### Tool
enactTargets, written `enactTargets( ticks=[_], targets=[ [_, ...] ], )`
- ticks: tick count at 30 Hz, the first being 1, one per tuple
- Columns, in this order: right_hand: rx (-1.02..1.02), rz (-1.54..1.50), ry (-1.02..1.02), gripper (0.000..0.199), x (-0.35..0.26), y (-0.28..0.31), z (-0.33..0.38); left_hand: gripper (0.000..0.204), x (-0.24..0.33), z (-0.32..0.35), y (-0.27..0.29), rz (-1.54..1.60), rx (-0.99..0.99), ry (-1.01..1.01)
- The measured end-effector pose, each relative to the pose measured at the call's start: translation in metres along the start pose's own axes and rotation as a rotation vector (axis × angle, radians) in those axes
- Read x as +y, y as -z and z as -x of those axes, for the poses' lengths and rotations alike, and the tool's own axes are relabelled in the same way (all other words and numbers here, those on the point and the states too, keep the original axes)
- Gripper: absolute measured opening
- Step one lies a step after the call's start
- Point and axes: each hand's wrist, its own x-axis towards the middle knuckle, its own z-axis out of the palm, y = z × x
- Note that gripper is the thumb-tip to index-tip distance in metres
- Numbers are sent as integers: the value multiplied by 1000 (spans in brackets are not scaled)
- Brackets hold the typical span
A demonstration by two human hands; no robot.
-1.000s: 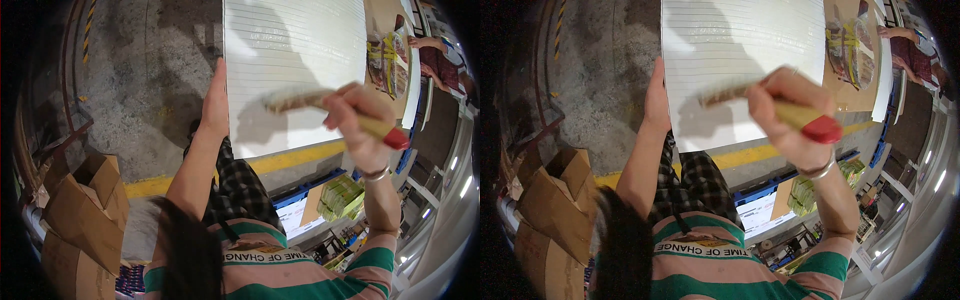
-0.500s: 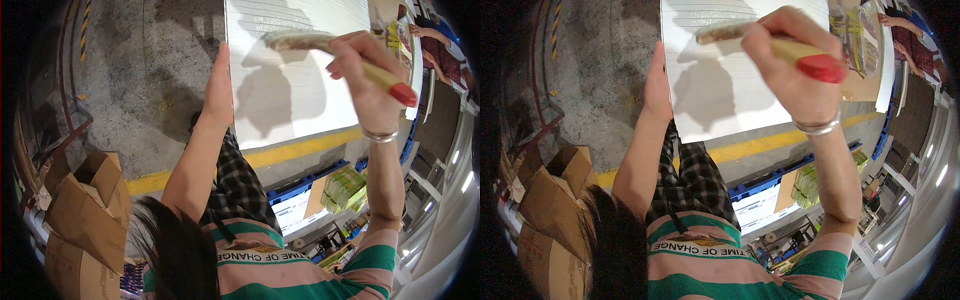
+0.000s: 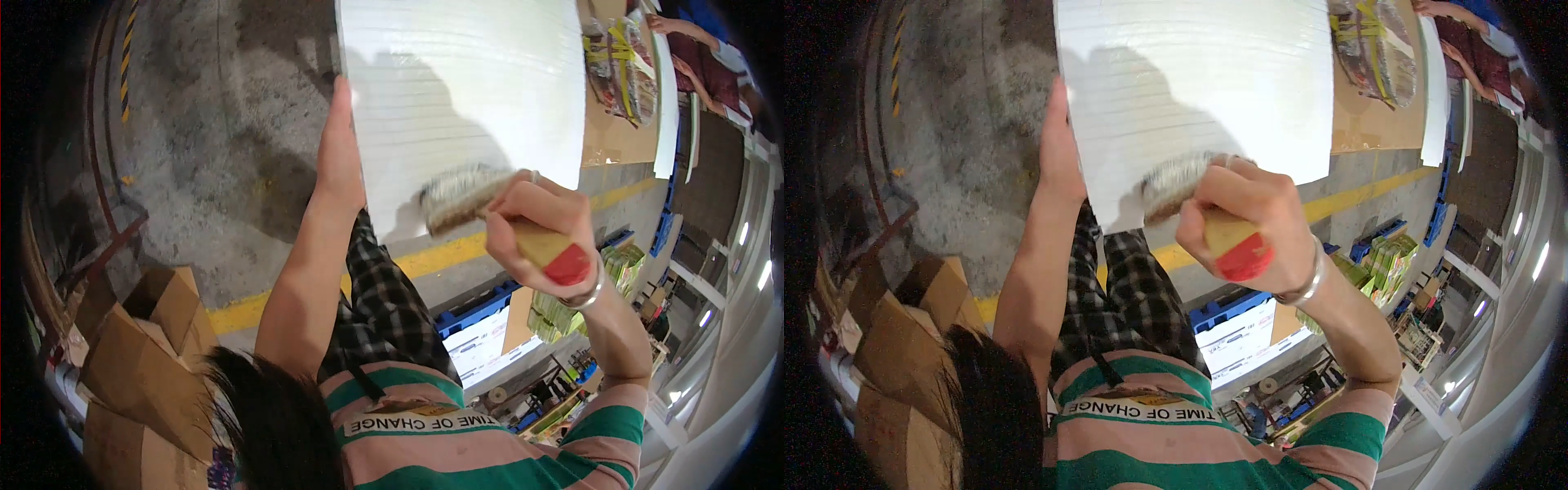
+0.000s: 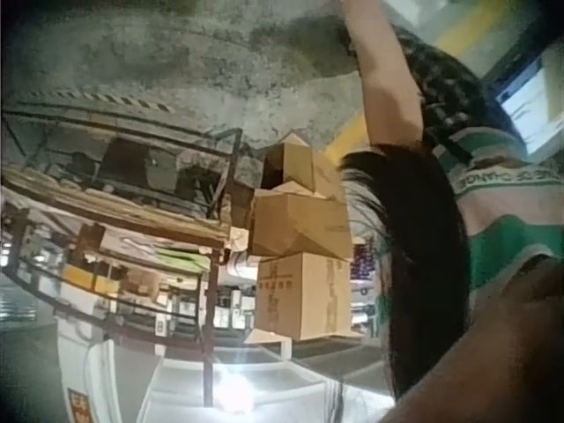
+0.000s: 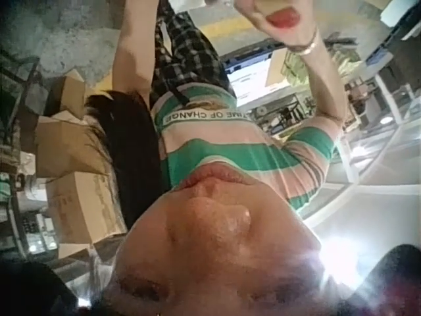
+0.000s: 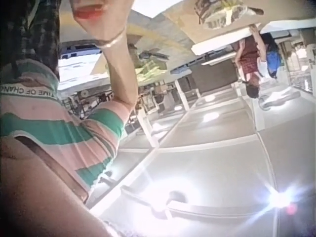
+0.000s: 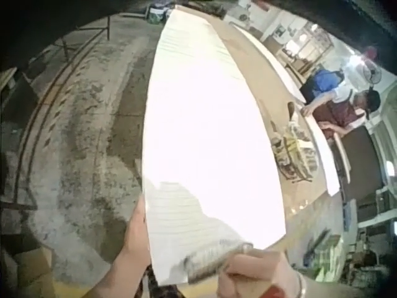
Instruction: Using a large brush to apply a clear liquid adhesive or coating onto large white panels.
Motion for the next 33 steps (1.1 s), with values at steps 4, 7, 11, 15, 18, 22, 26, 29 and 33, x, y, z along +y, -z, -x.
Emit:
enactTargets(
  ticks=[4,7,11,15,18,22,26,29,33],
  targets=[
    [388,-116,-146,14,0,19,-12,58,0,5,-6,30,57,23],
    [74,-47,-248,13,24,17,12,57,-6,6,1,11,71,18],
    [328,-359,-386,12,13,48,-23,58,3,8,12,-34,77,17],
    [401,-94,-374,20,65,63,-36,59,-10,3,-10,-85,209,65],
    [289,-44,-204,15,62,28,22,62,-3,8,-2,-118,265,24],
    [330,-185,-449,13,28,55,12,62,0,6,12,-48,124,35],
    [228,-89,-297,17,59,34,3,59,-5,7,11,9,152,33],
    [52,16,-304,21,45,53,4,59,-8,7,11,-6,106,47],
    [619,-241,-246,21,63,66,-49,59,-9,11,14,8,33,35]
  ],
)
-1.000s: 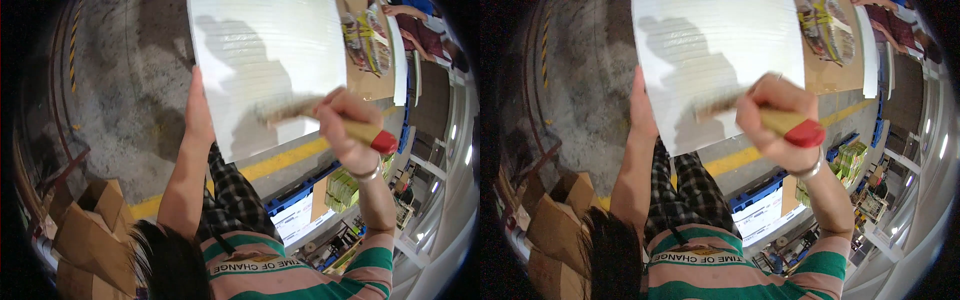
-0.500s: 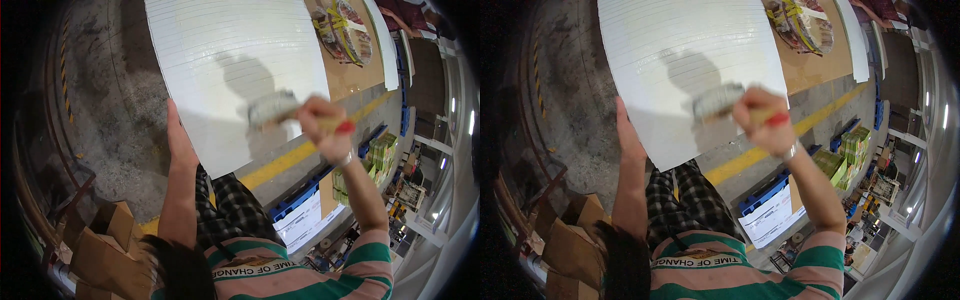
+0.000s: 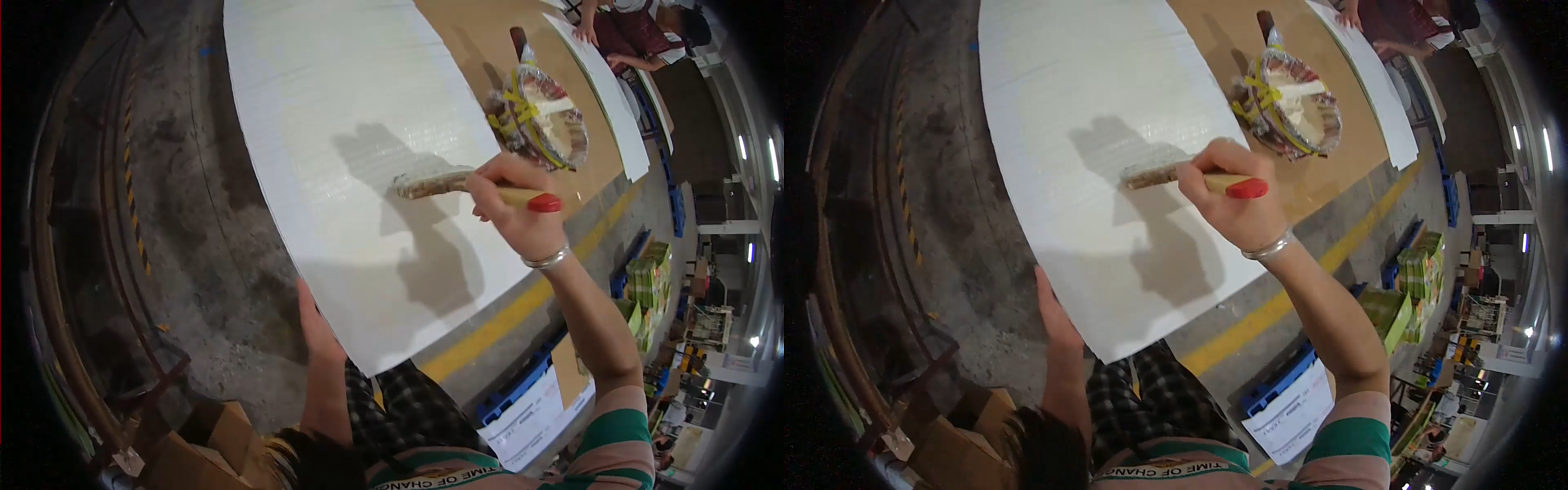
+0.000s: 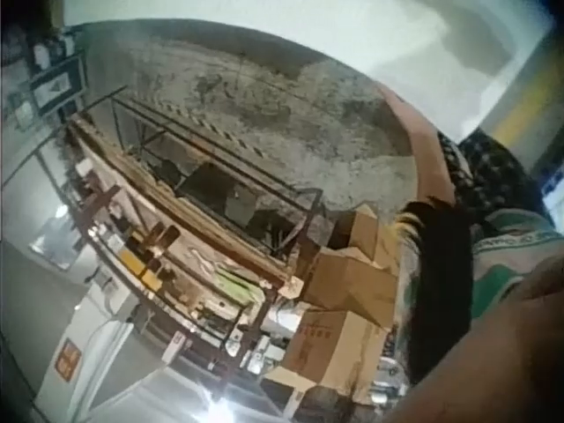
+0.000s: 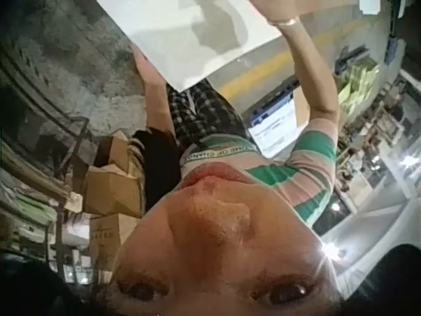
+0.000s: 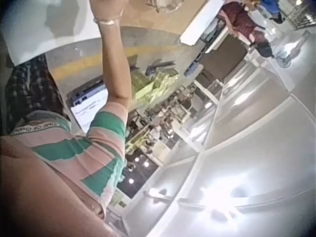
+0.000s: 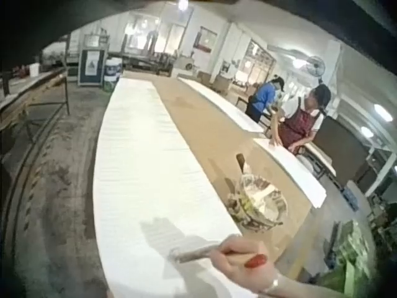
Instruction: Using a large brush to apply a clear liquid adhesive or coating onto large white panels.
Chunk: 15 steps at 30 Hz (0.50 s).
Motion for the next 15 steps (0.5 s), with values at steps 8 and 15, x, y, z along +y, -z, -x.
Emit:
enactTargets(
  ticks=[8,15],
  targets=[
    [-133,173,24,23,-12,0,-46,63,-3,-3,8,21,15,40],
    [-313,251,101,23,3,-3,-57,63,1,-2,1,-98,123,-13]
  ],
)
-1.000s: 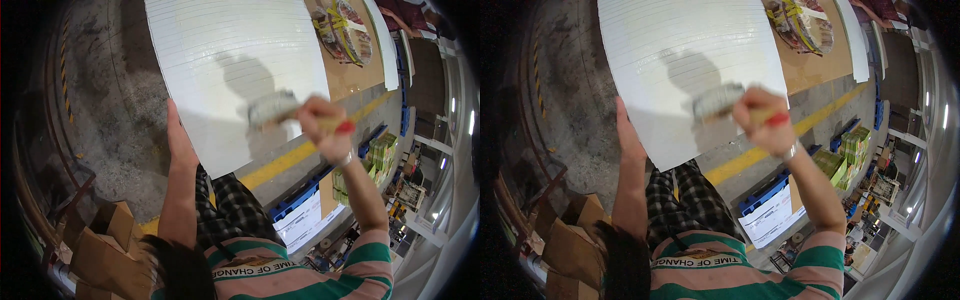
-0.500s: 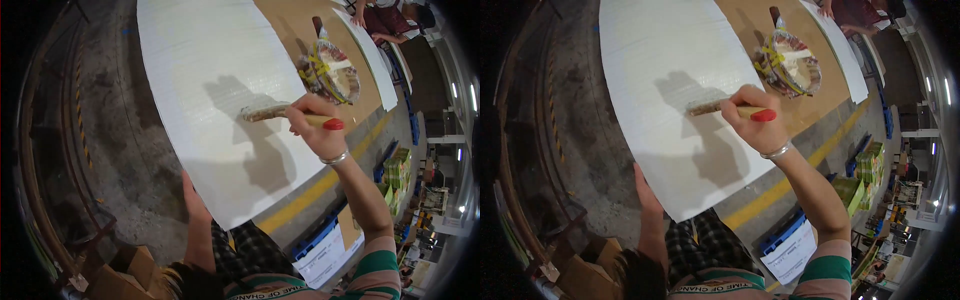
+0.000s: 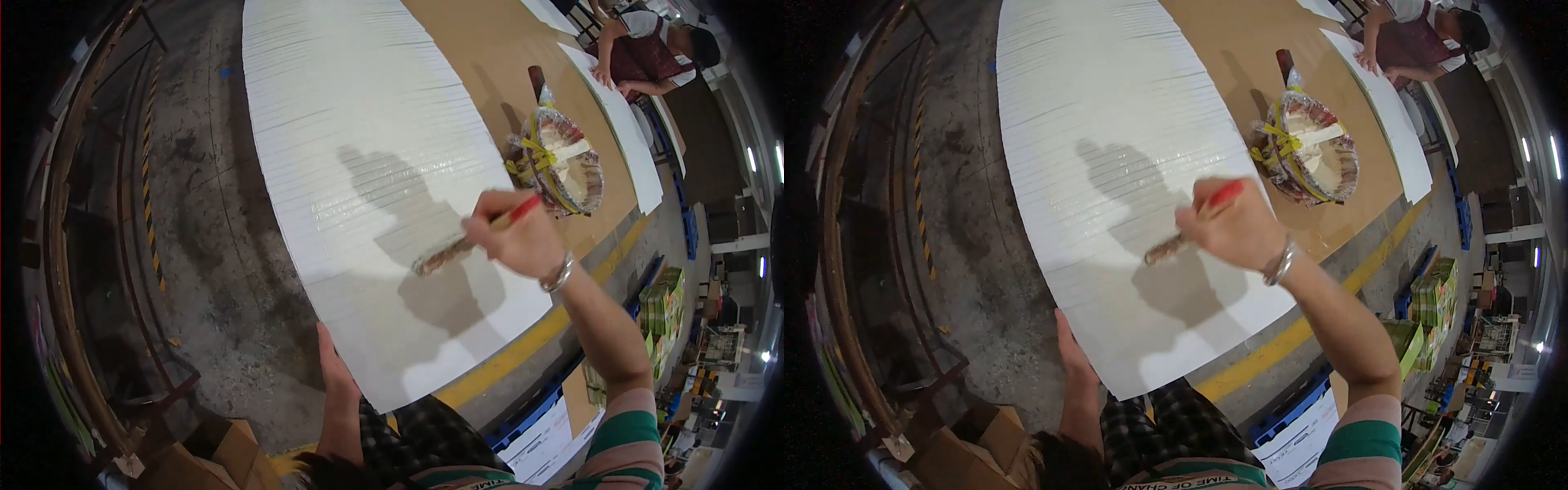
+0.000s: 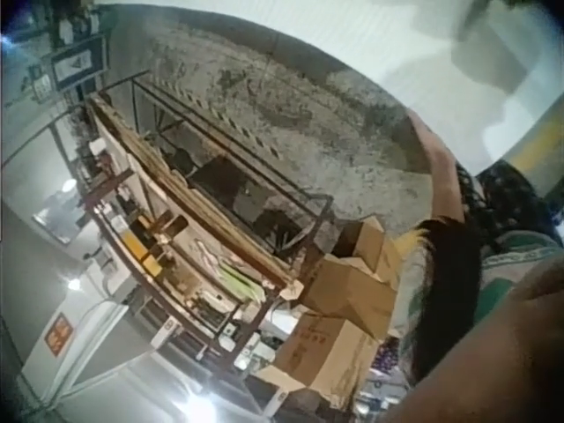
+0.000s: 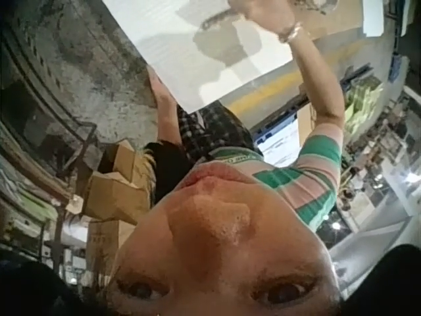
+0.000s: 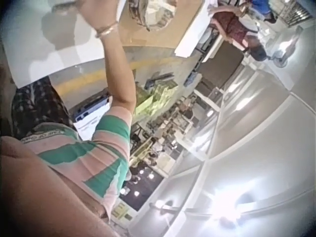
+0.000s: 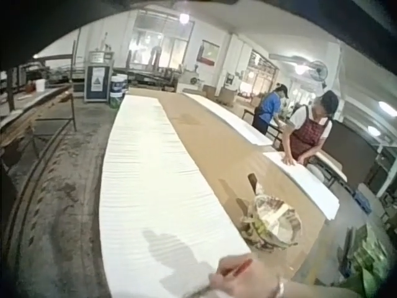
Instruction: Using a large brush to apply a clear liquid adhesive or coating onto large white panels.
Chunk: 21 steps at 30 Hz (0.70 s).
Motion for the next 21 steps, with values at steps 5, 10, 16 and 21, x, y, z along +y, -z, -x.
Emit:
enactTargets(
  ticks=[5,10,16,21],
  targets=[
    [242,-217,48,21,19,8,-55,63,-3,-4,-19,-146,-40,-39],
    [-11,-92,-122,23,10,20,-34,62,0,0,-13,-150,151,-58],
    [184,-7,105,29,12,8,-145,61,-5,-3,-8,-199,236,-46],
    [27,0,-28,35,28,-18,-213,63,-4,-1,0,-225,239,-20]
  ],
)
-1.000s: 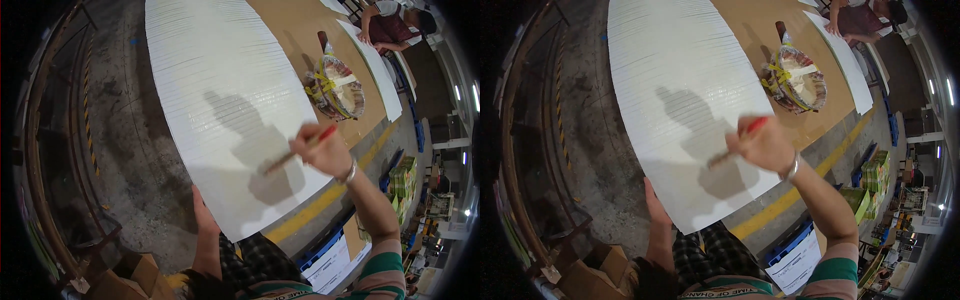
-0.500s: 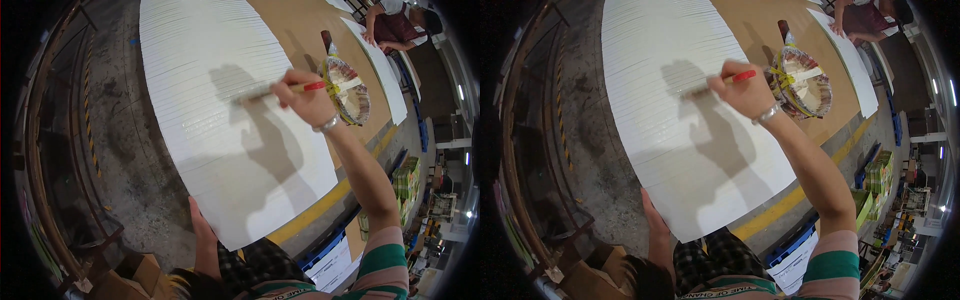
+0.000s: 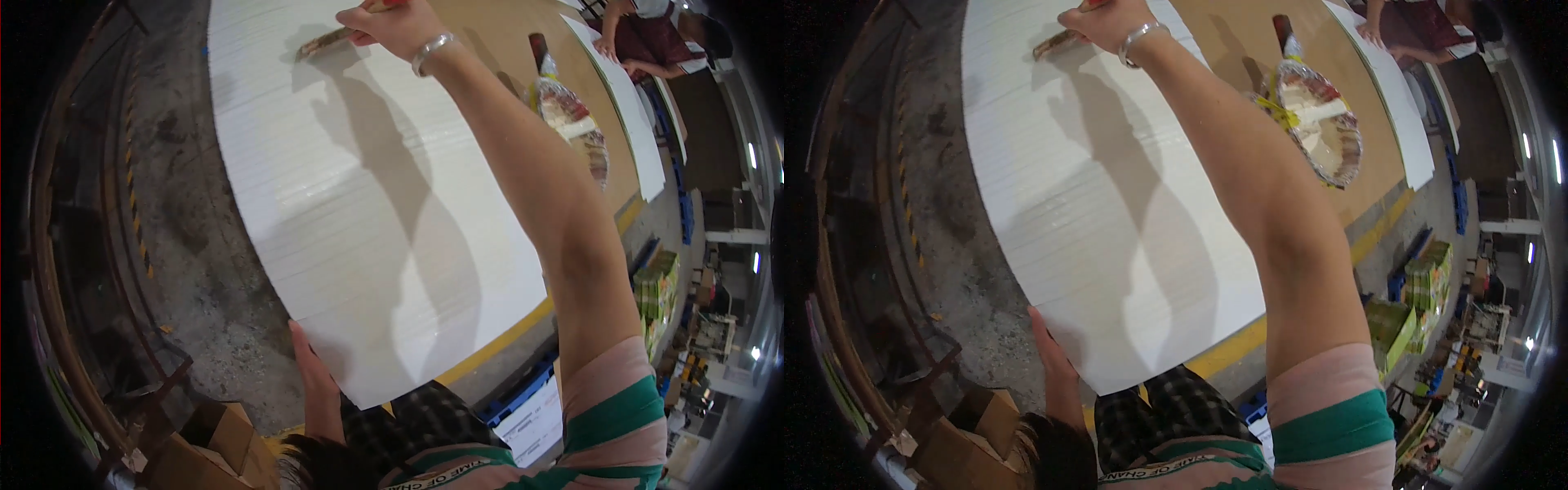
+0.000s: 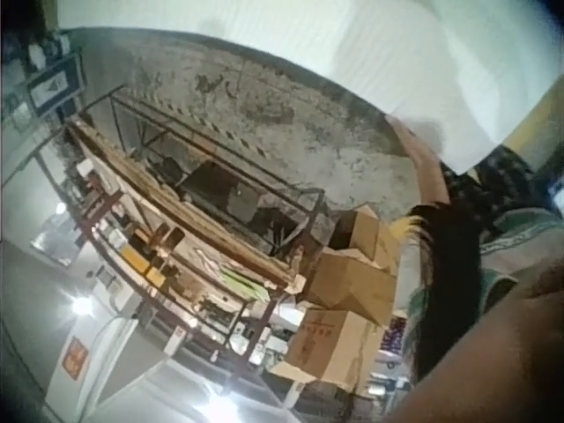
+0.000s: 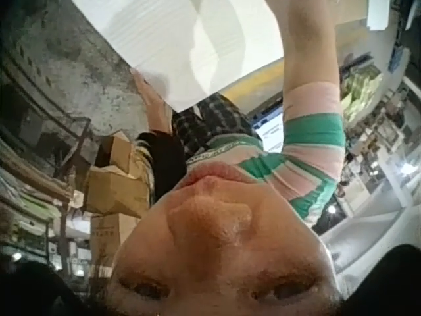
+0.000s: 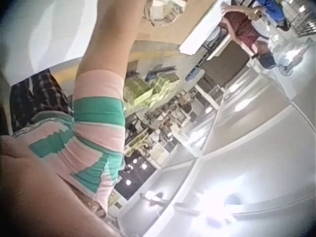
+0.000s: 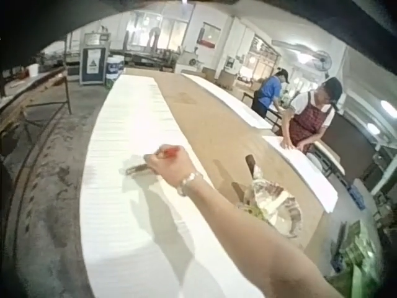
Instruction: Using a large brush to apply a clear liquid adhesive or coating onto large white panels.
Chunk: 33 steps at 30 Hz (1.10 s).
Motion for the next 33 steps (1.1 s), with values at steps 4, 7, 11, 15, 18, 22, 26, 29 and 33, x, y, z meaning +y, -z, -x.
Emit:
enactTargets(
  ticks=[4,7,11,15,18,22,26,29,33],
  targets=[
    [-143,-65,-156,25,-63,59,78,63,2,-2,-1,-103,135,-63],
    [13,-71,58,26,9,64,120,63,-1,-6,-2,-125,97,-56],
    [-245,-58,-220,26,20,78,197,63,1,-4,10,-124,116,-80],
    [-8,-133,-19,26,12,90,190,63,1,-3,7,-210,124,-150],
    [100,-236,141,29,32,74,158,61,0,-4,1,-61,95,-64],
    [-14,-174,3,26,38,69,164,57,7,2,-3,-118,-1,-137],
    [-158,-61,-87,21,33,85,180,56,-1,-2,13,-219,136,-205],
    [92,-149,132,23,44,81,164,56,-3,-3,1,-176,59,-162],
    [-104,-157,-195,24,30,78,193,57,-2,-8,20,-123,4,-154]
  ],
)
